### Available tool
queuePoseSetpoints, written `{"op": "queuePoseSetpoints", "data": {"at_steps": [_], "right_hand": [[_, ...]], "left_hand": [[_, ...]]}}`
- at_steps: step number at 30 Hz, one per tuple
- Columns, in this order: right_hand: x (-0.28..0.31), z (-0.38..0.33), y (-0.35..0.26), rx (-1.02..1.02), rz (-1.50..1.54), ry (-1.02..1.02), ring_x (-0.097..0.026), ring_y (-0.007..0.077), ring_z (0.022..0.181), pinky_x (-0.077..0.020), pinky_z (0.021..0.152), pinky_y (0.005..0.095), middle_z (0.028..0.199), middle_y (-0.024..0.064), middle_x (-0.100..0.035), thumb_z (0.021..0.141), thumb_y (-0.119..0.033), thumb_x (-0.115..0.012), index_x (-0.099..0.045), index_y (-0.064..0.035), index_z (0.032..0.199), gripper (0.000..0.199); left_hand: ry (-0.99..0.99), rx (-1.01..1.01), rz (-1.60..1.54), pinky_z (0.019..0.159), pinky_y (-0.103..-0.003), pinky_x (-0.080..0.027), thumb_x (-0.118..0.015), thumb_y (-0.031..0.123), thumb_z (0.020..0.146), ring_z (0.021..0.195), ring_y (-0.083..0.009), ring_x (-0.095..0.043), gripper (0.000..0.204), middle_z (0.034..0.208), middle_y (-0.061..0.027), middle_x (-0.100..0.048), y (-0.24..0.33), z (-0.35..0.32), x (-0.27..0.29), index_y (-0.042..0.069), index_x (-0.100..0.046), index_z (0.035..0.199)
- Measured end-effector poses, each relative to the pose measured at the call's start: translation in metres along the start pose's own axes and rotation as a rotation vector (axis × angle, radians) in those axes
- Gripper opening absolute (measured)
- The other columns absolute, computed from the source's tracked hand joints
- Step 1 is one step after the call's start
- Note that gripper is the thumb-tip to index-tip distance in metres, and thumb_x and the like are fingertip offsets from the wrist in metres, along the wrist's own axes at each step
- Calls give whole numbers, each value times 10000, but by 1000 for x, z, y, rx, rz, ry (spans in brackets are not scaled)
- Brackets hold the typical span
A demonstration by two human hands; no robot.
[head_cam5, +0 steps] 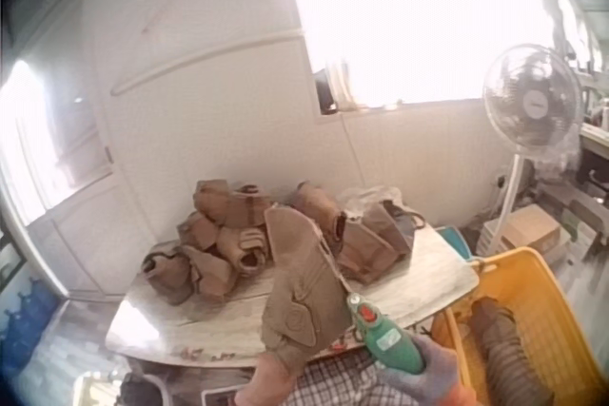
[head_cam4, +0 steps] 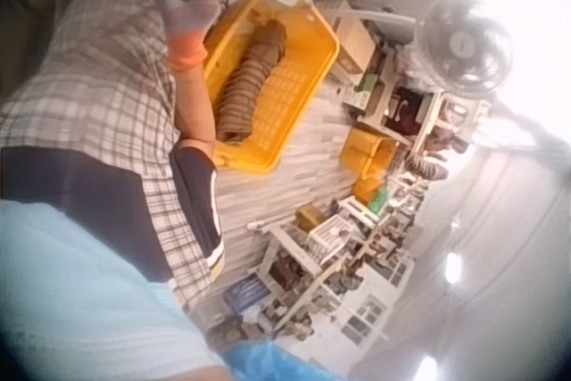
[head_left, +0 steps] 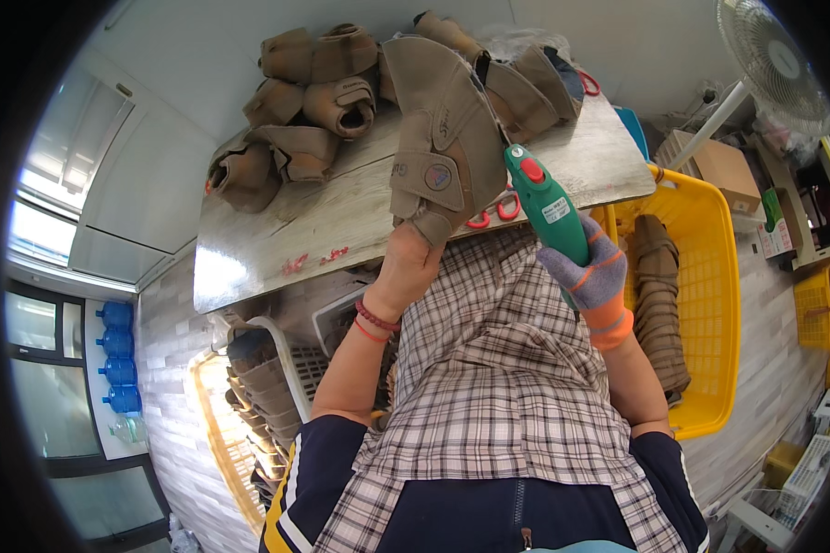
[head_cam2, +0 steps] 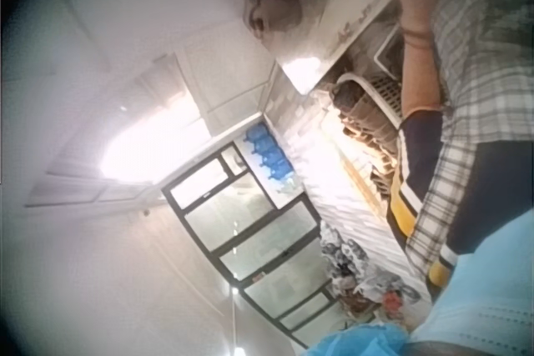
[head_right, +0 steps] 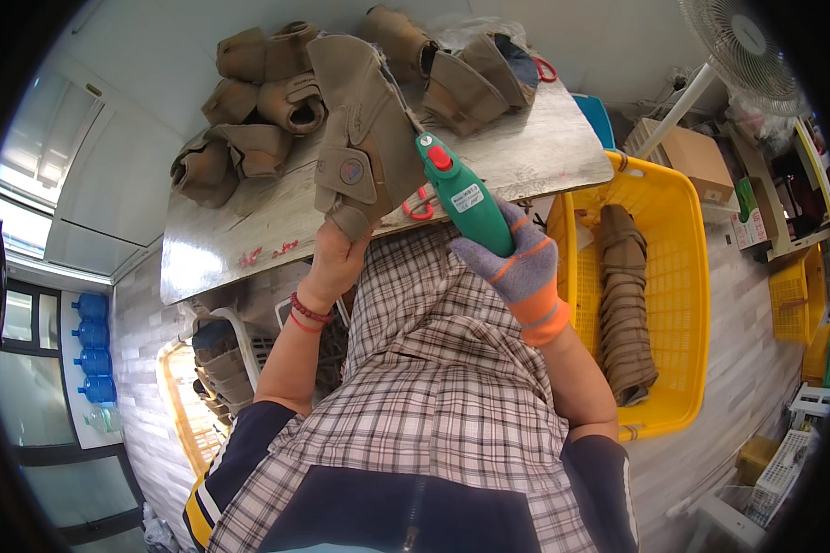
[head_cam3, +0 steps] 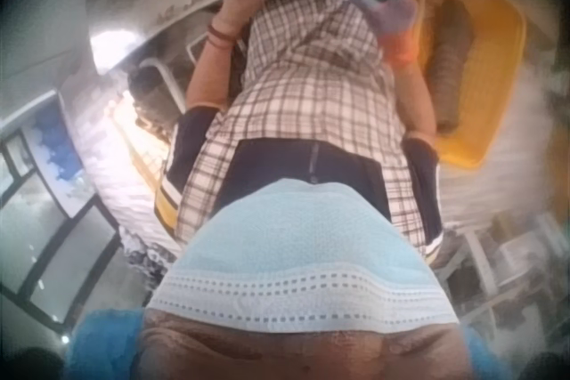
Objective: The person uses a green electric trimmer to cut the edges of several brown slip-on shoes on a table, then switches to red-handled scissors to trim the interior lining. Finished shoes are placed back on the table.
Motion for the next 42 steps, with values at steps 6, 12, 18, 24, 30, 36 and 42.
{"op": "queuePoseSetpoints", "data": {"at_steps": [6, 12, 18, 24, 30, 36, 42], "right_hand": [[-1, 4, 2, -186, 145, -47, -588, 73, 728, -490, 642, 220, 863, 44, -655, 712, -203, -798, -571, 22, 1162, 552], [-3, 9, 2, -109, 77, -43, -578, 64, 692, -473, 610, 200, 855, 42, -645, 732, -173, -787, -571, 28, 1161, 520], [6, 13, 13, -210, 275, 23, -548, 50, 628, -441, 548, 186, 823, 34, -644, 756, -156, -767, -579, 15, 1147, 466], [53, 0, 41, -150, 85, 154, -559, 61, 658, -465, 580, 205, 836, 30, -642, 768, -154, -761, -572, 18, 1158, 466], [73, -25, 70, -284, -60, 187, -546, 64, 664, -460, 588, 231, 848, 28, -639, 770, -184, -753, -577, 16, 1167, 478], [88, -43, 98, -343, -29, 226, -594, 89, 719, -484, 624, 241, 889, 53, -659, 760, -163, -757, -581, 19, 1149, 465], [89, -49, 96, -367, 13, 230, -594, 86, 753, -489, 646, 229, 924, 51, -657, 760, -142, -757, -574, 26, 1160, 471]], "left_hand": [[-86, -98, 238, 853, -448, -449, -528, -101, 706, 989, -406, -563, 371, 1039, -188, -625, 12, -6, -10, 3, -635, 1046], [-111, -228, 360, 873, -444, -458, -531, -83, 644, 997, -369, -573, 465, 1089, -177, -616, 19, -16, -6, 30, -648, 1080], [-127, -135, 433, 823, -440, -463, -525, -76, 642, 955, -365, -574, 356, 1015, -196, -605, 6, -49, 7, -44, -632, 980], [-130, 156, 592, 761, -446, -436, -535, -27, 692, 884, -373, -545, 267, 924, -179, -578, -31, -54, 51, -28, -580, 955], [67, 217, 854, 859, -425, -424, -600, -49, 726, 982, -357, -522, 335, 1010, -156, -548, -81, -42, 70, 6, -570, 1055], [464, 429, -163, 827, -297, -448, -567, -40, 813, 977, -188, -543, 226, 1034, -95, -553, -104, -4, 9, 0, -599, 1033], [420, 1132, -1370, 882, -348, -425, -699, 177, 813, 970, -211, -512, 238, 989, -58, -593, -221, 80, -170, 40, -606, 984]]}}
Point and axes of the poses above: each hand's wrist, its own z-axis towards the middle knuckle, its own x-axis out of the back of the hand, y = z × x, the point moved 9 cm from there along z, towards the middle knuckle
